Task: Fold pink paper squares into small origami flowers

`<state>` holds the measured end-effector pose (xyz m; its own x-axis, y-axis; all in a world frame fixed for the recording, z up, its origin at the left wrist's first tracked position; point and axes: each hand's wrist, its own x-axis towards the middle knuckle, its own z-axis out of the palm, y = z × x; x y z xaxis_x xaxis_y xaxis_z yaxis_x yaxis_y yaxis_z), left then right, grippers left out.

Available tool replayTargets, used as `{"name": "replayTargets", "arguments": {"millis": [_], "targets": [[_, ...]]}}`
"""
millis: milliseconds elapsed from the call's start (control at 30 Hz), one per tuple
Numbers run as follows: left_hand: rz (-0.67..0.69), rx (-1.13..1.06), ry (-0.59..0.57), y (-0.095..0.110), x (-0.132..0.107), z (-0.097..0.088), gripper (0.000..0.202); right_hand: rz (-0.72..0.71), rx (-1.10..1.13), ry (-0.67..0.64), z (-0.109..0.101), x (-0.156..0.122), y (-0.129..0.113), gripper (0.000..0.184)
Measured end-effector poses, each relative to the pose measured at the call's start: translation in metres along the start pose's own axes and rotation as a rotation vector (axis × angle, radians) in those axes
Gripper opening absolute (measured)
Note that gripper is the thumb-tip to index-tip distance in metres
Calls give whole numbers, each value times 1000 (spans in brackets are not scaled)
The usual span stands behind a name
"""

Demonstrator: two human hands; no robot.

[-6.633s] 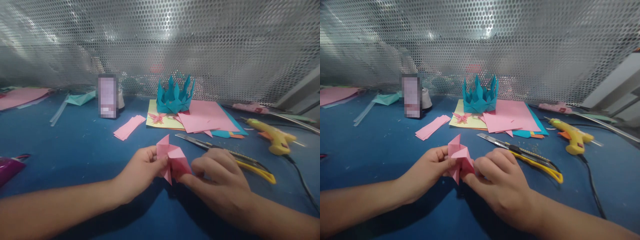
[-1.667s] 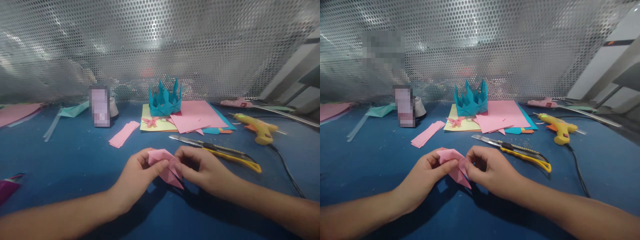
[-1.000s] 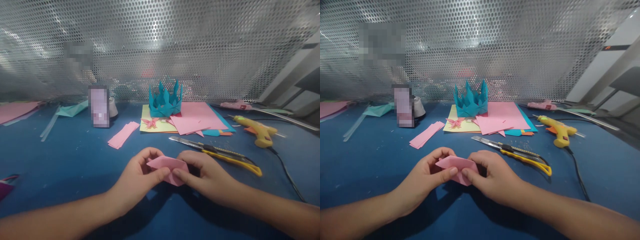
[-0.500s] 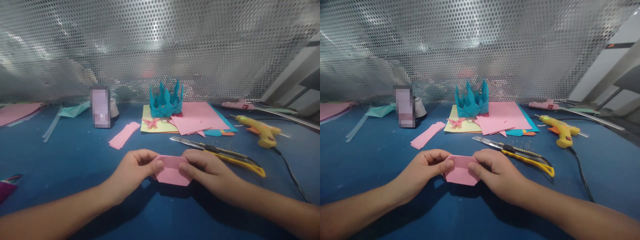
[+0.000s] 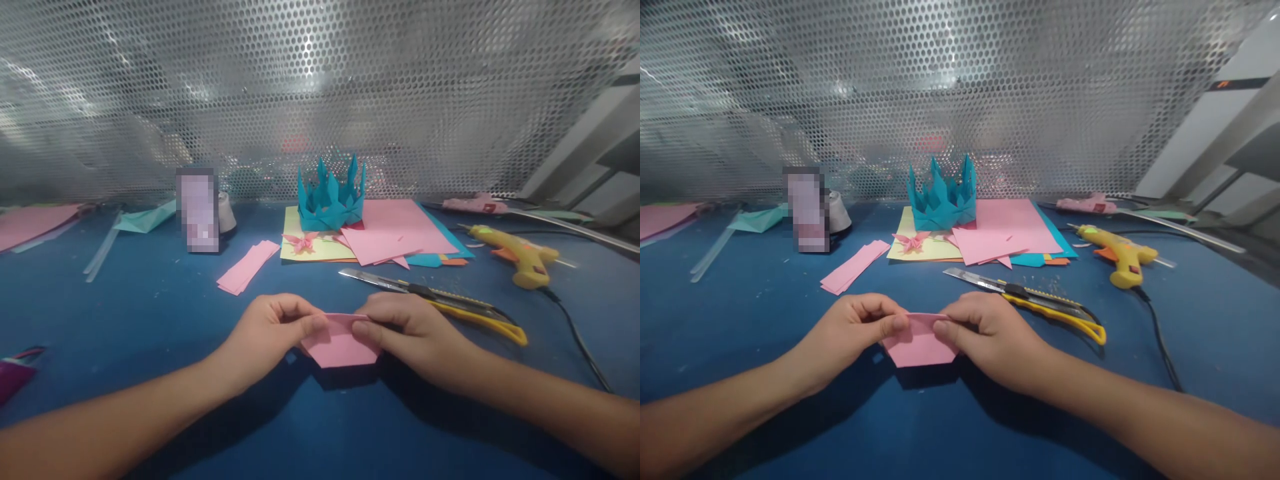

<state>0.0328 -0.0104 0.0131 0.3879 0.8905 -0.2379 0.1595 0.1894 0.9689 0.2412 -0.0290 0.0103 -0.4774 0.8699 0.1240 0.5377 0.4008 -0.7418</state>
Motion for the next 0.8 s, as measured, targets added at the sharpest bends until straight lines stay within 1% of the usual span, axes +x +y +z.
{"name": "replayTargets", "arguments": {"millis": [200,333,467,567,700,767,800], "targets": [[-8,-57,12,1,0,0,13,89,52,24,-2,1,0,35],[26,-96,-5,2,-2,1,15,64,14,62,-2,-1,-1,37],[89,-102,-46,1,-3,0,13,24,-13,80,-3,-1,-2,36],[126,-114,-28,0,-1,0,13,5,3,76,-2,1,-1,35],[126,-35,47,-2,2,0,13,26,-13,87,-1,4,1,35],[204,67,67,-2,3,-3,12,-11,-80,135,-2,4,4,30],[280,150,76,-3,3,-5,10,-73,-130,167,-2,3,6,25]]}}
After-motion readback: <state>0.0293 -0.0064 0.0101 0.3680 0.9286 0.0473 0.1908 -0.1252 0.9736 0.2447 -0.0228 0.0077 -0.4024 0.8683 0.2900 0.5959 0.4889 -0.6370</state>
